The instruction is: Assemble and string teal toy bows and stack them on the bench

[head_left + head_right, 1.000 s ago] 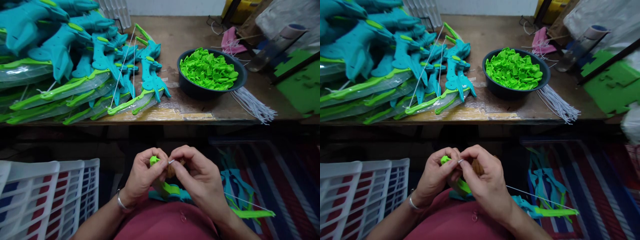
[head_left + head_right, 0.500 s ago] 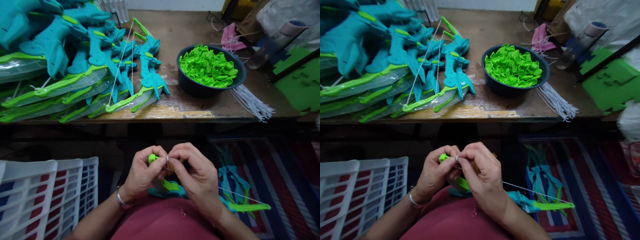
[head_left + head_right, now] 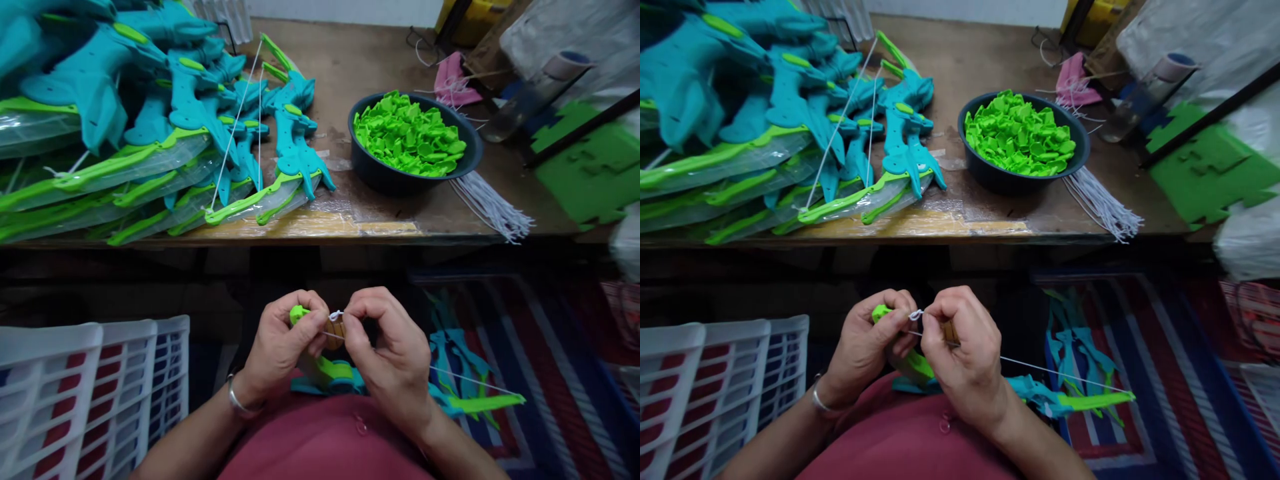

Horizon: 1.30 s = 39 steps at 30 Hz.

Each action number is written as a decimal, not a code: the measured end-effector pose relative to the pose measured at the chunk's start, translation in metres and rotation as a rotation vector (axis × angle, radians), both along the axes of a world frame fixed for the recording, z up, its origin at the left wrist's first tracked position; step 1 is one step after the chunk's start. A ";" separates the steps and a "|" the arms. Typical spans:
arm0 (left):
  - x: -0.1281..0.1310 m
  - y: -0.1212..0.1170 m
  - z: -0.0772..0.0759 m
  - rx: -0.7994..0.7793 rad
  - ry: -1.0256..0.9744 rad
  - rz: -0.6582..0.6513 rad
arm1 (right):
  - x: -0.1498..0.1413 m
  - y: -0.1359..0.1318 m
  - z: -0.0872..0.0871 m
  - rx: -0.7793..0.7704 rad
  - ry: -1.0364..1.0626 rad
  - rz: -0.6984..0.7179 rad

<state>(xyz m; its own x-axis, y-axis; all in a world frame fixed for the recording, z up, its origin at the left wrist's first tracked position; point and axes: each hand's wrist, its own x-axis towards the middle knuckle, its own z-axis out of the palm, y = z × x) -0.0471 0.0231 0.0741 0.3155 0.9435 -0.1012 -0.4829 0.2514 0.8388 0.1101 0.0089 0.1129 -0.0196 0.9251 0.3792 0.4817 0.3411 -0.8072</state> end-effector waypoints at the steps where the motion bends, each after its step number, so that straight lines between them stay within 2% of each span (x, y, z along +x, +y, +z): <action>1: 0.000 0.000 0.000 0.003 0.002 -0.002 | 0.000 -0.001 0.000 -0.001 0.003 -0.001; 8: 0.000 0.000 0.003 0.008 0.034 -0.014 | 0.000 -0.005 0.000 -0.027 0.065 0.073; 17: 0.000 -0.002 0.006 0.031 0.030 -0.026 | -0.002 0.000 0.010 -0.029 0.034 0.182; 28: -0.006 0.001 -0.003 0.024 0.035 0.053 | 0.027 -0.003 0.013 0.051 -0.250 0.156; 33: -0.006 0.003 -0.006 0.017 0.016 0.069 | 0.028 -0.008 0.012 0.081 -0.317 0.162; 39: 0.006 0.009 0.002 0.039 -0.019 -0.005 | 0.029 -0.006 0.024 0.155 -0.396 0.291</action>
